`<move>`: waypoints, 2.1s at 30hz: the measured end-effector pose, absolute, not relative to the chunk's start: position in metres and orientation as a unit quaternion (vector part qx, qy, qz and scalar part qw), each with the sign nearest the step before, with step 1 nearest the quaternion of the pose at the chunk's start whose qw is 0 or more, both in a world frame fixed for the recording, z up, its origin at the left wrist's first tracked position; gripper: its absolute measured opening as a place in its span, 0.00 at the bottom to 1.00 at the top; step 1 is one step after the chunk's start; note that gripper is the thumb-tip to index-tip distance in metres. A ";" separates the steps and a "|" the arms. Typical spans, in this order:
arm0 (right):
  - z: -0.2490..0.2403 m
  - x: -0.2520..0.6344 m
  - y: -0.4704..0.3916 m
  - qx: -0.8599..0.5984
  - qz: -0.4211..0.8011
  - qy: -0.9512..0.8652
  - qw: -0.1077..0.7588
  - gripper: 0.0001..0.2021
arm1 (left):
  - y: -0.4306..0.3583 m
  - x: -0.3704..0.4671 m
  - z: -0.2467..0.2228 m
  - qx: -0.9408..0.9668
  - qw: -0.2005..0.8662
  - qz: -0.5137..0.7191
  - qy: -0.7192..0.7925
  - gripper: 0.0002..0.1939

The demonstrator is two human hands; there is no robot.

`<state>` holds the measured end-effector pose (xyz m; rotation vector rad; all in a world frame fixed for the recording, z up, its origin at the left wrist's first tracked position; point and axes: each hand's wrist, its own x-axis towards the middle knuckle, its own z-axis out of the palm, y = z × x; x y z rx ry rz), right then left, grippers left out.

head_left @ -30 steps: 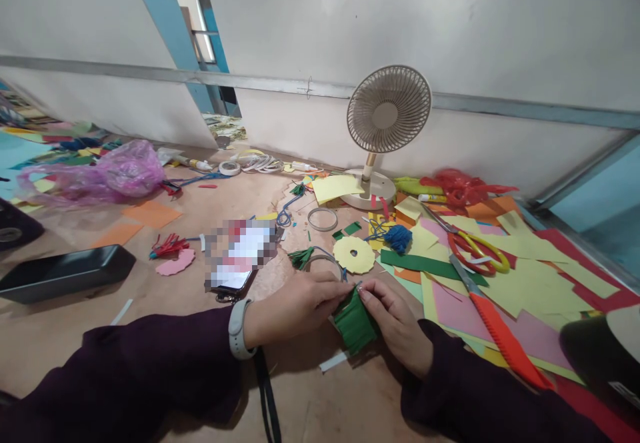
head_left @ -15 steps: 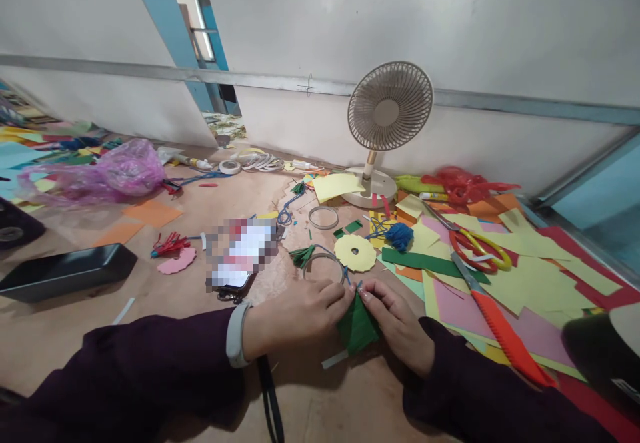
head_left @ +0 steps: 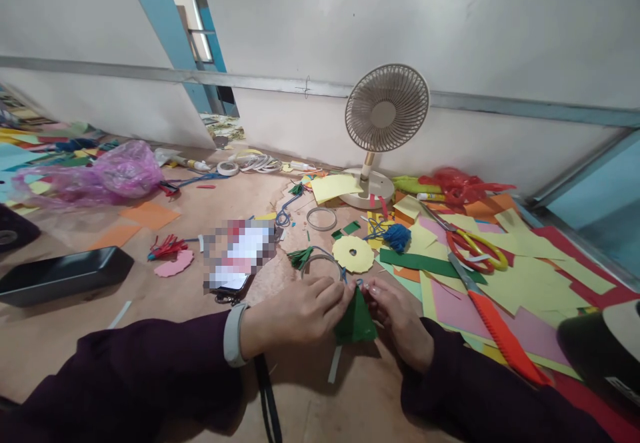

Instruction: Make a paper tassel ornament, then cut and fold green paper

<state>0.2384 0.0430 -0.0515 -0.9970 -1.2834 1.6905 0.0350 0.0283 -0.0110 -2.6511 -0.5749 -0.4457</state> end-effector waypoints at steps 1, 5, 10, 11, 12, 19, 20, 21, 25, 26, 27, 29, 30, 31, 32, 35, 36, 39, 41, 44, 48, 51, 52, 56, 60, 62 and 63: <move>-0.051 0.238 0.043 -0.394 0.666 -0.507 0.379 0.18 | 0.028 0.035 -0.010 -0.946 0.196 -0.159 -0.203 0.16; -0.047 0.237 0.041 -0.401 0.661 -0.516 0.368 0.22 | 0.027 0.036 -0.010 -0.951 0.185 -0.138 -0.204 0.16; -0.045 0.235 0.042 -0.397 0.654 -0.523 0.377 0.23 | 0.026 0.037 -0.013 -0.955 0.177 -0.116 -0.208 0.17; -0.045 0.235 0.043 -0.394 0.654 -0.525 0.376 0.23 | 0.027 0.037 -0.014 -0.956 0.169 -0.112 -0.211 0.17; -0.045 0.235 0.043 -0.392 0.653 -0.528 0.375 0.23 | 0.027 0.037 -0.015 -0.958 0.158 -0.109 -0.216 0.17; -0.046 0.237 0.043 -0.375 0.647 -0.547 0.377 0.20 | 0.030 0.037 -0.001 -0.888 -0.148 -0.232 -0.369 0.20; -0.047 0.237 0.043 -0.373 0.646 -0.552 0.374 0.20 | 0.031 0.038 0.002 -0.858 -0.210 -0.265 -0.387 0.18; -0.048 0.238 0.043 -0.370 0.646 -0.555 0.372 0.19 | 0.033 0.039 0.003 -0.830 -0.266 -0.286 -0.399 0.16; -0.052 0.239 0.044 -0.357 0.656 -0.555 0.365 0.19 | 0.037 0.043 -0.003 -0.756 -0.410 -0.303 -0.411 0.14; -0.052 0.239 0.044 -0.356 0.656 -0.557 0.364 0.19 | 0.038 0.044 -0.007 -0.742 -0.428 -0.306 -0.416 0.14; -0.053 0.239 0.044 -0.356 0.653 -0.561 0.363 0.19 | 0.038 0.044 -0.011 -0.728 -0.441 -0.312 -0.423 0.13; -0.053 0.239 0.044 -0.355 0.643 -0.574 0.362 0.19 | 0.039 0.045 -0.017 -0.703 -0.466 -0.329 -0.425 0.12; -0.053 0.239 0.044 -0.354 0.638 -0.580 0.361 0.19 | 0.040 0.045 -0.019 -0.692 -0.480 -0.338 -0.420 0.11; -0.052 0.238 0.043 -0.355 0.634 -0.585 0.360 0.18 | 0.040 0.045 -0.020 -0.682 -0.493 -0.345 -0.416 0.10; -0.052 0.238 0.042 -0.356 0.631 -0.589 0.357 0.18 | 0.041 0.045 -0.020 -0.676 -0.502 -0.346 -0.413 0.09; -0.051 0.239 0.040 -0.366 0.621 -0.599 0.348 0.17 | 0.041 0.046 -0.017 -0.677 -0.502 -0.331 -0.425 0.08; -0.051 0.239 0.039 -0.368 0.618 -0.602 0.345 0.17 | 0.041 0.046 -0.016 -0.678 -0.496 -0.327 -0.432 0.08; -0.050 0.239 0.038 -0.359 0.615 -0.612 0.345 0.16 | 0.041 0.047 -0.016 -0.680 -0.478 -0.333 -0.446 0.08; -0.050 0.238 0.038 -0.348 0.613 -0.619 0.348 0.15 | 0.041 0.047 -0.019 -0.679 -0.468 -0.342 -0.451 0.09; -0.051 0.238 0.038 -0.345 0.607 -0.625 0.350 0.16 | 0.041 0.047 -0.021 -0.682 -0.454 -0.348 -0.456 0.09; -0.051 0.237 0.037 -0.345 0.611 -0.624 0.343 0.16 | 0.038 0.048 -0.020 -0.707 -0.417 -0.339 -0.459 0.08; -0.048 0.238 0.037 -0.351 0.612 -0.622 0.341 0.15 | 0.034 0.049 -0.019 -0.737 -0.369 -0.336 -0.456 0.07; -0.047 0.239 0.037 -0.354 0.615 -0.618 0.338 0.15 | 0.033 0.049 -0.019 -0.746 -0.356 -0.336 -0.451 0.07; -0.043 0.241 0.038 -0.345 0.645 -0.594 0.334 0.13 | 0.031 0.048 -0.019 -0.769 -0.326 -0.330 -0.441 0.06; -0.043 0.240 0.039 -0.359 0.643 -0.593 0.326 0.14 | 0.031 0.048 -0.017 -0.781 -0.304 -0.329 -0.436 0.06; -0.044 0.239 0.040 -0.370 0.643 -0.586 0.327 0.15 | 0.031 0.048 -0.016 -0.787 -0.297 -0.328 -0.430 0.07; -0.044 0.239 0.040 -0.373 0.644 -0.580 0.330 0.16 | 0.030 0.049 -0.016 -0.788 -0.297 -0.326 -0.429 0.08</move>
